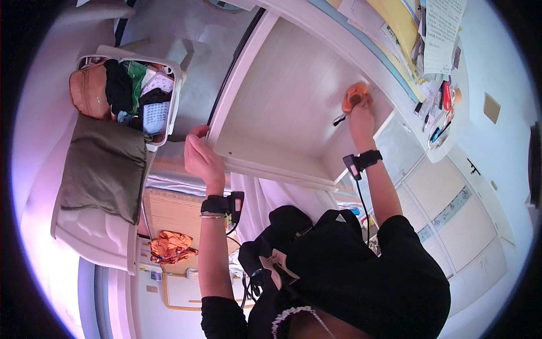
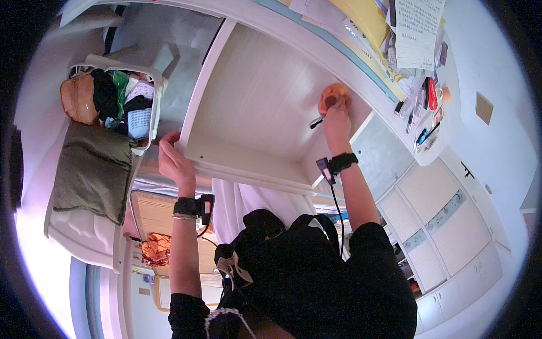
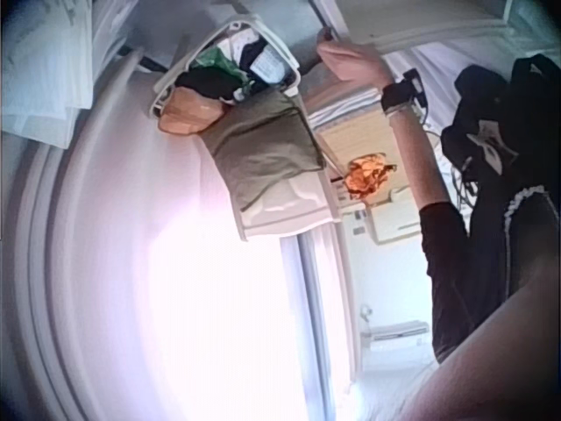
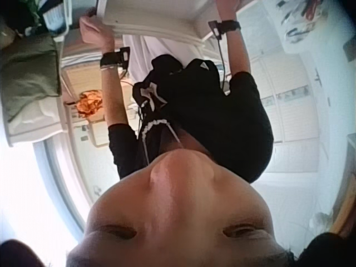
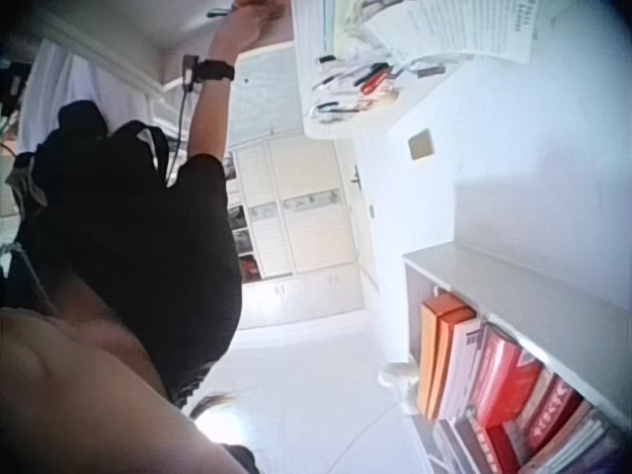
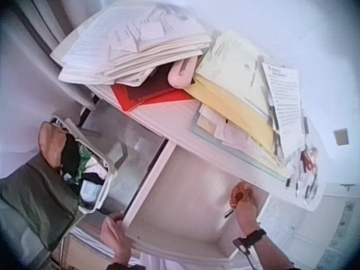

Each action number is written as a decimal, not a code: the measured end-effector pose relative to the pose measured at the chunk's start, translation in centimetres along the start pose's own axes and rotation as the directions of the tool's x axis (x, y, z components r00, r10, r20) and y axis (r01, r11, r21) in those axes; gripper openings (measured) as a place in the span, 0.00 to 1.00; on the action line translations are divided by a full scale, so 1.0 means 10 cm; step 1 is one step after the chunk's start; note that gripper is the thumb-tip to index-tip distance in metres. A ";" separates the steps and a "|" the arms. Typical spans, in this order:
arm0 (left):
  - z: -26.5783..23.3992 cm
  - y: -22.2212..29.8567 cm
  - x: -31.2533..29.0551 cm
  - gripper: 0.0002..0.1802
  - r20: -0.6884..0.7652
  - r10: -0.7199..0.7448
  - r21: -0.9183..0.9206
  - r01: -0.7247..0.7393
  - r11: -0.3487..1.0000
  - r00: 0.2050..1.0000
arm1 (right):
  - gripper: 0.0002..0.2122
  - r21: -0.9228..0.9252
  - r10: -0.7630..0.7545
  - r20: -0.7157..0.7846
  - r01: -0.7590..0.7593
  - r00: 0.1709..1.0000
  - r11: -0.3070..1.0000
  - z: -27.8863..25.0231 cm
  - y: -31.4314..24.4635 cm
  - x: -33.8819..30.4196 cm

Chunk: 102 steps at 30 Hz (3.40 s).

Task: Clean a small plush-toy-like object with a wet cloth and examine items in a drawer.

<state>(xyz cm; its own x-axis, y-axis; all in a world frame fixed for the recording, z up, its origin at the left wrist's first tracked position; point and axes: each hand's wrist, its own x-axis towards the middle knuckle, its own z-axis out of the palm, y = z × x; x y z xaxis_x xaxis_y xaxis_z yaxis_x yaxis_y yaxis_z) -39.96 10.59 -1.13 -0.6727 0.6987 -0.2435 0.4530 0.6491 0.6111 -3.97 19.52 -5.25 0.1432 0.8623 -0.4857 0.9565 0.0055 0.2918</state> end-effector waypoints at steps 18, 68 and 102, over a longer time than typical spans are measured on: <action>-0.03 0.05 -0.03 0.25 0.011 -0.029 -0.052 0.029 0.998 1.000 | 0.11 0.827 -0.514 0.161 0.170 0.843 0.536 -0.15 -1.04 -1.12; -0.05 0.02 -0.05 0.23 -0.045 0.045 0.044 -0.043 0.998 0.998 | 0.14 0.831 -0.103 -0.020 0.073 0.995 0.551 -0.71 0.60 -1.39; -0.49 -0.86 -0.52 0.23 0.144 -0.197 -0.385 0.238 0.892 0.970 | 0.23 0.067 -0.703 -0.600 0.899 0.383 0.433 -2.16 -1.83 -0.99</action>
<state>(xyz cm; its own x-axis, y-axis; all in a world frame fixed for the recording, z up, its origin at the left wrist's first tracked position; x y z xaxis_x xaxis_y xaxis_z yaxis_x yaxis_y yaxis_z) -43.21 -0.12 -1.42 -0.6576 0.5931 -0.4645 0.0183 0.6290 0.7772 -28.42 21.77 11.99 -0.7696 0.6301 0.1033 0.5597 0.7435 -0.3659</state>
